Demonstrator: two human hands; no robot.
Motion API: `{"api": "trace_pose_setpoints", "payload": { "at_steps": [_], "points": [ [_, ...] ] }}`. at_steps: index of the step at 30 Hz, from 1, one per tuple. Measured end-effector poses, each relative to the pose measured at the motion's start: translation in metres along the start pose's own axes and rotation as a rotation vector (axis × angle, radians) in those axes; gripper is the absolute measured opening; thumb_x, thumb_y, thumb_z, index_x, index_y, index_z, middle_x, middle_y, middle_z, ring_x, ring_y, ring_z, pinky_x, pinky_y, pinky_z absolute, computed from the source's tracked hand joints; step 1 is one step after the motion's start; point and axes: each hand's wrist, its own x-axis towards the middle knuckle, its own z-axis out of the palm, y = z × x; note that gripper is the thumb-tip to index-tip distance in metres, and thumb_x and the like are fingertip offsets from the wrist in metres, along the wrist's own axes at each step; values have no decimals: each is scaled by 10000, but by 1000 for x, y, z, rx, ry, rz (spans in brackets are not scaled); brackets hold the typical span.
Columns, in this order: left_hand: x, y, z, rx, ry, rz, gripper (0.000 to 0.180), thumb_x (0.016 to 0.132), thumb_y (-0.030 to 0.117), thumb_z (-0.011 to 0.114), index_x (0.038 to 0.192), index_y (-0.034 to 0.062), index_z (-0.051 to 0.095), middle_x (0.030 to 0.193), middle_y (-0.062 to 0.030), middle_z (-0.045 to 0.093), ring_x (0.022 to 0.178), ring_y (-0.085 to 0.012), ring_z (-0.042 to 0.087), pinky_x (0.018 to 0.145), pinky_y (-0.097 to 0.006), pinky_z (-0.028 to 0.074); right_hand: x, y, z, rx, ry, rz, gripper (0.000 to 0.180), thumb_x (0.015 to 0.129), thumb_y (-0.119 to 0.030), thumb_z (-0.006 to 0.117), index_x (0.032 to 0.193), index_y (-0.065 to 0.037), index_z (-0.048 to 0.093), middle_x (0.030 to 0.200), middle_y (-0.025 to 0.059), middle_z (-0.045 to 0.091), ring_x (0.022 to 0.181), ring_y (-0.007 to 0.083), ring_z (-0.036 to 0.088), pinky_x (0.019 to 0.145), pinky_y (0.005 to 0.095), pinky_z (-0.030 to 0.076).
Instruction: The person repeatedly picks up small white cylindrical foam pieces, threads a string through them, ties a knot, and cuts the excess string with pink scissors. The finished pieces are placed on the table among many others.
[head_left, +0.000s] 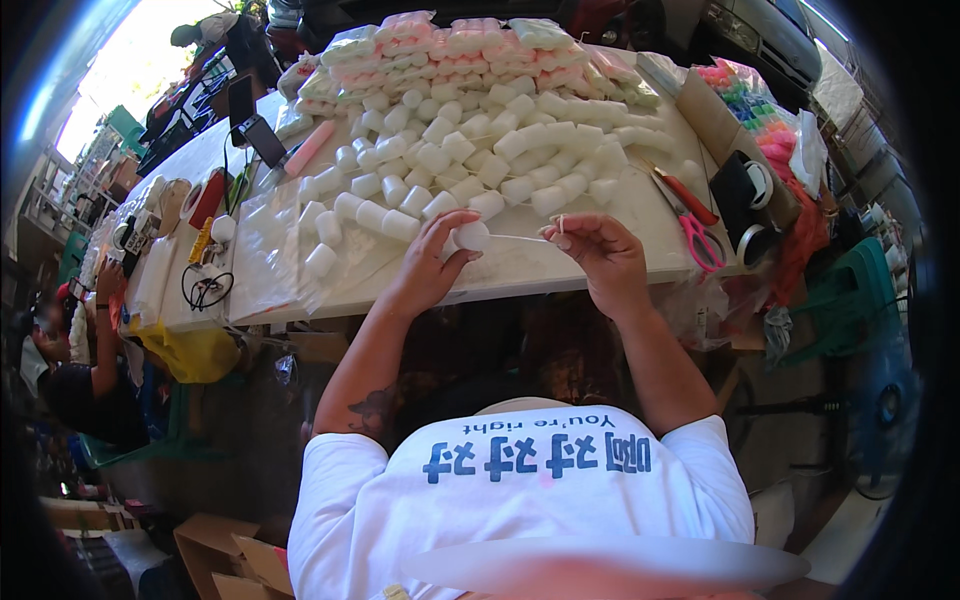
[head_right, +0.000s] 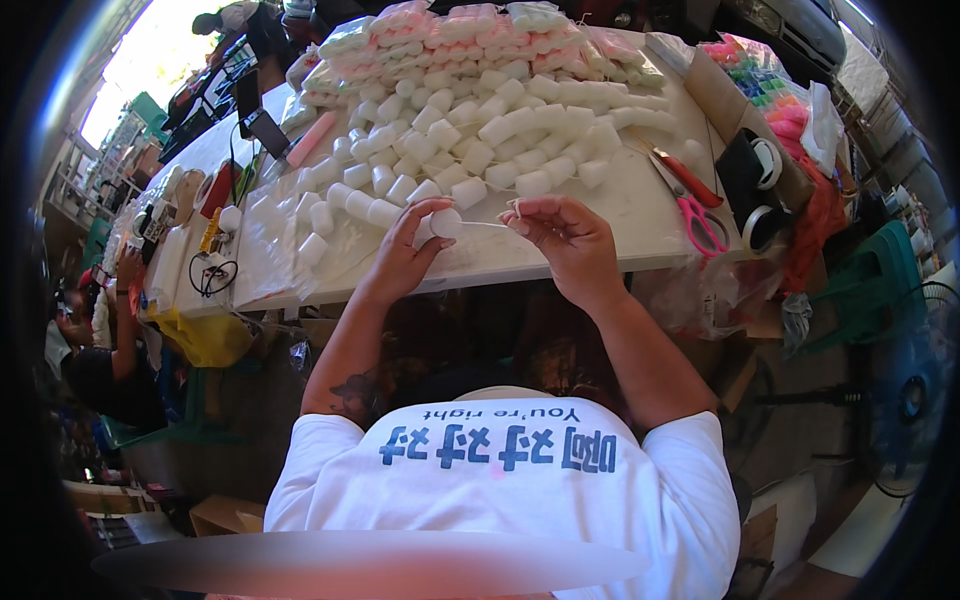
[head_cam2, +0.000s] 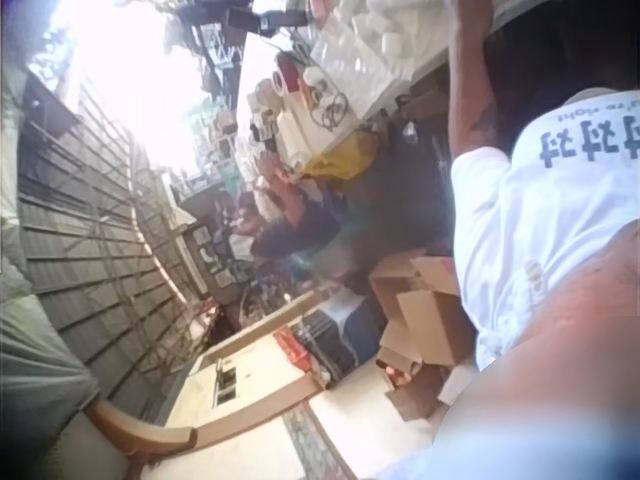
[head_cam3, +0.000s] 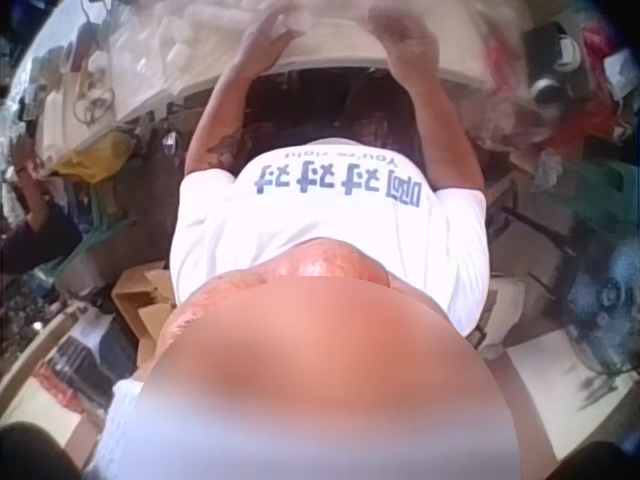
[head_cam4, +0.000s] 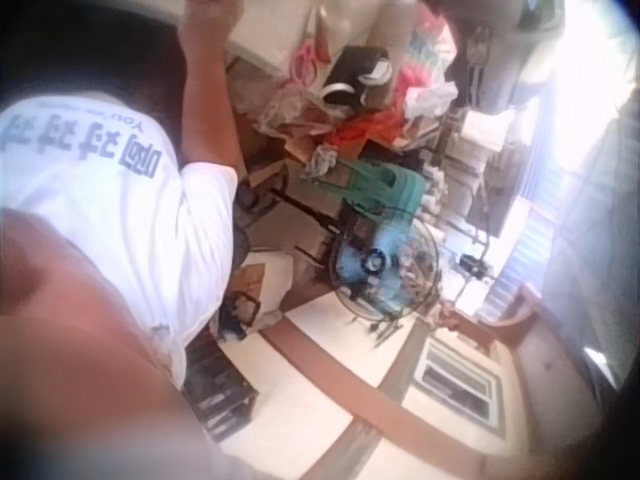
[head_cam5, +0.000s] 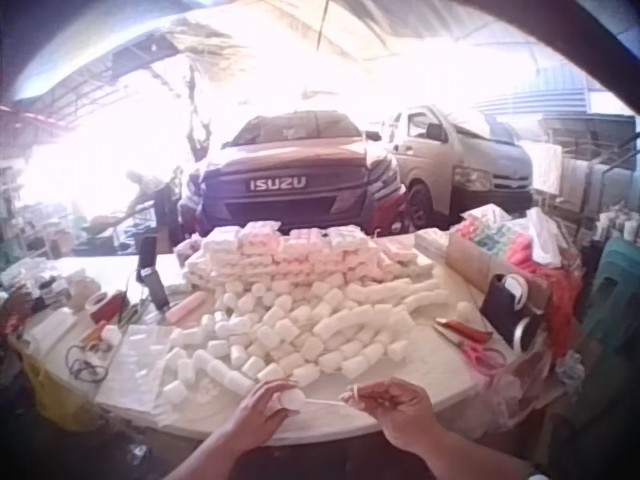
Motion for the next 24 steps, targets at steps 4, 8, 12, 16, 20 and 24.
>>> {"api": "trace_pose_setpoints", "payload": {
  "at_steps": [4, 8, 12, 16, 20, 24],
  "points": [
    [-5, -2, 0, -86, -5, -56, 457, 781, 31, 692, 1210, 98, 551, 1229, -115, 549, 1189, -299, 488, 1011, -366, 384, 0, 3, 0, -58, 23, 0, 123, 872, 22, 625, 994, 12, 642, 956, 89, 677, 937, 144, 643, 865, 253, 511],
    [0, 1, 4, 41, -56, -27, 445, 788, 58, 700, 1208, 97, 557, 1233, -114, 552, 1208, -291, 477, 1030, -384, 362, 0, 11, -6, -191, 62, -44, 112, 869, -2, 644, 979, -10, 667, 926, 51, 679, 851, 97, 625, 800, 224, 497],
    [10, 16, 15, 289, -94, 119, 419, 792, 134, 712, 1185, 96, 571, 1201, -114, 563, 1221, -299, 463, 1046, -416, 334, -2, 20, -13, -351, 130, -25, 97, 871, -33, 655, 966, -30, 679, 876, 29, 674, 783, 80, 602, 737, 218, 486],
    [25, 38, 36, 99, -21, 123, 352, 801, 186, 698, 1125, 99, 591, 1121, -111, 577, 1155, -320, 489, 993, -435, 355, -5, 24, -16, -503, 121, -3, 100, 862, -66, 674, 954, -29, 683, 852, 50, 671, 779, 101, 615, 712, 241, 495],
    [37, 53, 53, 195, 67, 154, 196, 819, 181, 666, 982, 101, 592, 1023, -107, 576, 1023, -335, 526, 895, -450, 385, -5, 22, -16, -587, 104, -33, 98, 853, -81, 683, 933, -24, 690, 838, 75, 675, 768, 122, 625, 691, 253, 498],
    [40, 57, 62, 340, 142, 214, 151, 818, 119, 669, 877, 51, 547, 906, -106, 580, 934, -329, 530, 812, -432, 418, -3, 18, -16, -628, 142, 42, 92, 850, -92, 685, 910, -23, 694, 823, 89, 676, 767, 143, 633, 688, 264, 497]
  ]
}}
